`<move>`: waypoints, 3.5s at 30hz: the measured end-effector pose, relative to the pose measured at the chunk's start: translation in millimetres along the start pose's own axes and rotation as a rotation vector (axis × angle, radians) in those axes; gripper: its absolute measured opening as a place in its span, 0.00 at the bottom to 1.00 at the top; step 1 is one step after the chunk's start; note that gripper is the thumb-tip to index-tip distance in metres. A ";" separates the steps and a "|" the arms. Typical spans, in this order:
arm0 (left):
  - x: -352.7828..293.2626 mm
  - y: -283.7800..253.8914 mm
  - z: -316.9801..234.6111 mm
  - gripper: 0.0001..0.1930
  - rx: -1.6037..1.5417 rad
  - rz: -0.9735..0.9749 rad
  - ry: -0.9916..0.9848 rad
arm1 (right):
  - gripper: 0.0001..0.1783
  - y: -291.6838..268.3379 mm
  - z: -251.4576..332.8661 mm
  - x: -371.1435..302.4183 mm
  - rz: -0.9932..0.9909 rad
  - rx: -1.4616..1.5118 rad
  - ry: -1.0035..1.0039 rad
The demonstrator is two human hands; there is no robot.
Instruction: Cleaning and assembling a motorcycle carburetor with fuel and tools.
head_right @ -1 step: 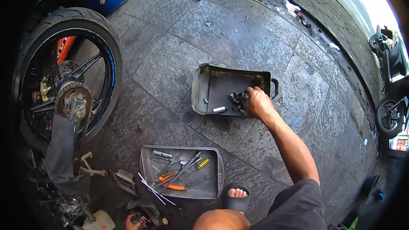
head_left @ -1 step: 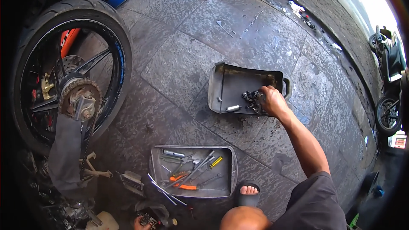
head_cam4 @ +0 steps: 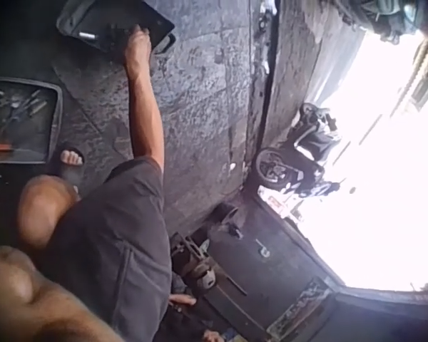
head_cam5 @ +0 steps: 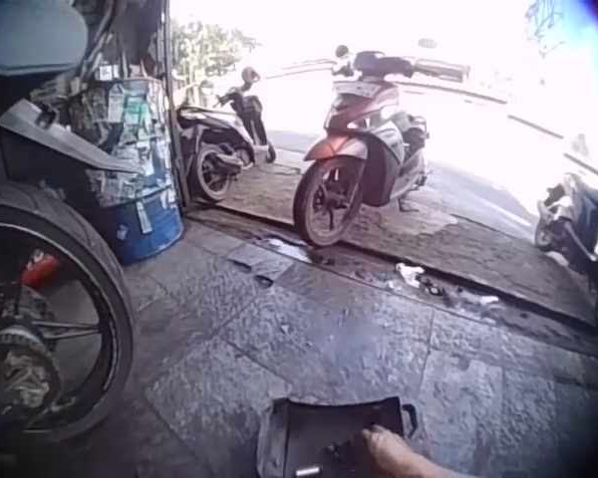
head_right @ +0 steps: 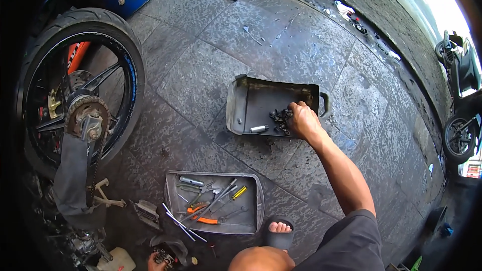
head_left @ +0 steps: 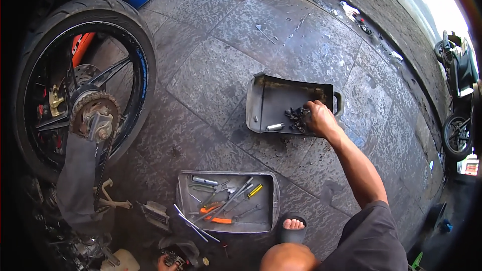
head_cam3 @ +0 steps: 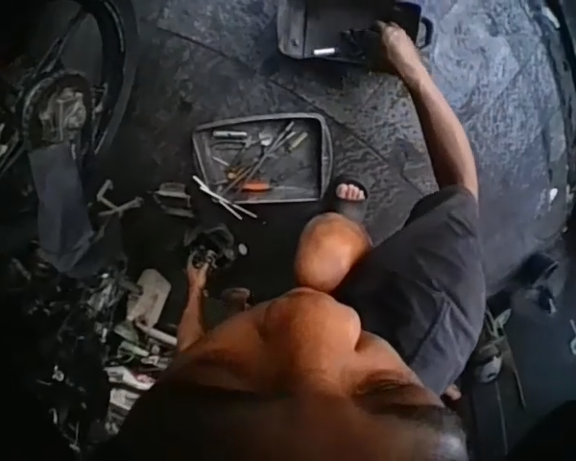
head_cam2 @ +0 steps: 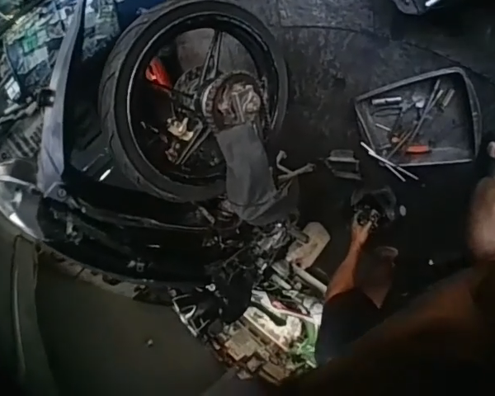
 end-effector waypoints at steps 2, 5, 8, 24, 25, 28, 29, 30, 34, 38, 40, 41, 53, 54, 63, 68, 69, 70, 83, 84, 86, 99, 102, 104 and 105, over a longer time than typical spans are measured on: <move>-3.5 -1.2 -2.6 0.36 0.001 -0.029 0.022 | 0.19 11.3 -2.6 4.8 0.127 -0.011 -0.024; -11.0 -2.5 -5.9 0.33 -0.140 0.024 -0.102 | 0.17 21.2 -5.5 13.3 0.124 -0.098 -0.067; -22.9 -4.7 -14.0 0.32 -0.097 -0.017 -0.110 | 0.14 17.7 -5.7 21.7 0.097 0.024 -0.023; -42.9 -8.0 -50.7 0.29 -0.245 0.051 -0.234 | 0.11 -50.7 48.3 -254.5 0.287 -0.137 0.485; -42.1 -8.5 -50.5 0.29 -0.239 0.055 -0.232 | 0.11 -50.1 47.6 -254.5 0.238 -0.093 0.437; -41.4 -11.2 -51.5 0.29 -0.233 0.030 -0.167 | 0.14 -48.0 53.1 -214.0 0.170 -0.110 0.310; -41.7 -11.8 -52.1 0.29 -0.209 0.027 -0.146 | 0.12 -45.2 55.3 -186.0 0.061 -0.017 0.220; -43.0 -12.5 -52.3 0.29 -0.184 0.027 -0.126 | 0.10 -42.6 55.9 -154.5 -0.059 0.053 0.082; -46.2 -10.1 -49.8 0.29 -0.262 0.015 -0.141 | 0.14 10.6 54.9 -17.7 -0.138 0.070 -0.159; -45.4 -8.1 -35.7 0.29 -0.279 -0.035 -0.130 | 0.09 60.2 57.7 44.1 0.090 -0.079 -0.257; -43.5 -6.9 -24.7 0.29 -0.367 -0.053 -0.121 | 0.08 62.7 59.4 44.0 0.097 -0.121 -0.297; -42.3 -8.6 -18.2 0.29 -0.345 -0.026 -0.134 | 0.08 57.3 59.4 35.8 0.112 -0.168 -0.230; -16.6 -3.5 27.0 0.32 -0.280 0.008 -0.041 | 0.20 -47.2 -5.1 -313.9 0.001 -0.138 1.076; -15.2 -4.9 26.0 0.32 -0.266 0.002 -0.018 | 0.20 -41.1 -13.4 -324.9 0.011 -0.163 1.066; -15.1 -12.9 15.2 0.29 0.037 0.000 0.142 | 0.32 -35.5 29.7 -371.4 -0.023 0.023 0.747; -12.3 -10.0 26.9 0.29 -0.144 0.022 -0.047 | 0.38 -17.9 44.4 -378.4 0.012 -0.002 0.622; -11.1 -11.5 28.1 0.29 -0.148 0.021 -0.043 | 0.38 -17.7 43.1 -378.8 0.021 -0.003 0.631; -8.8 -11.2 28.4 0.29 -0.203 0.062 -0.108 | 0.37 -19.7 40.9 -379.4 0.018 -0.011 0.682; -1.8 -41.4 -39.0 0.27 -0.296 0.143 0.218 | 0.36 -28.2 25.0 -393.4 0.183 -0.117 0.597; 0.5 -46.3 -40.8 0.29 -0.345 0.203 0.189 | 0.35 -29.7 23.7 -395.3 0.091 -0.163 0.670; 7.7 -57.6 -40.9 0.30 -0.409 0.212 0.264 | 0.34 -37.5 22.1 -393.5 -0.096 -0.231 0.665; 42.3 -87.8 37.3 0.20 -1.130 0.532 0.265 | 0.22 -132.8 237.9 -582.9 -0.305 -0.070 0.471; 36.7 -92.4 62.6 0.17 -1.181 0.436 0.342 | 0.23 -141.1 266.7 -692.5 -0.474 0.126 0.773; 30.4 -89.9 86.4 0.16 -1.239 0.384 0.271 | 0.26 -152.2 265.1 -765.4 -0.437 0.298 0.965; 31.5 -88.5 93.0 0.14 -1.264 0.372 0.293 | 0.27 -148.5 256.2 -785.3 -0.468 0.271 0.988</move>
Point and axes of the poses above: each hand's wrist, its own x-axis towards the middle knuckle, its own y-axis out of the palm, z = x × y, the point moved 1 cm from there along x, towards the middle knuckle, and after that the axes turned 14 degrees about -z, right-handed, at the moved point
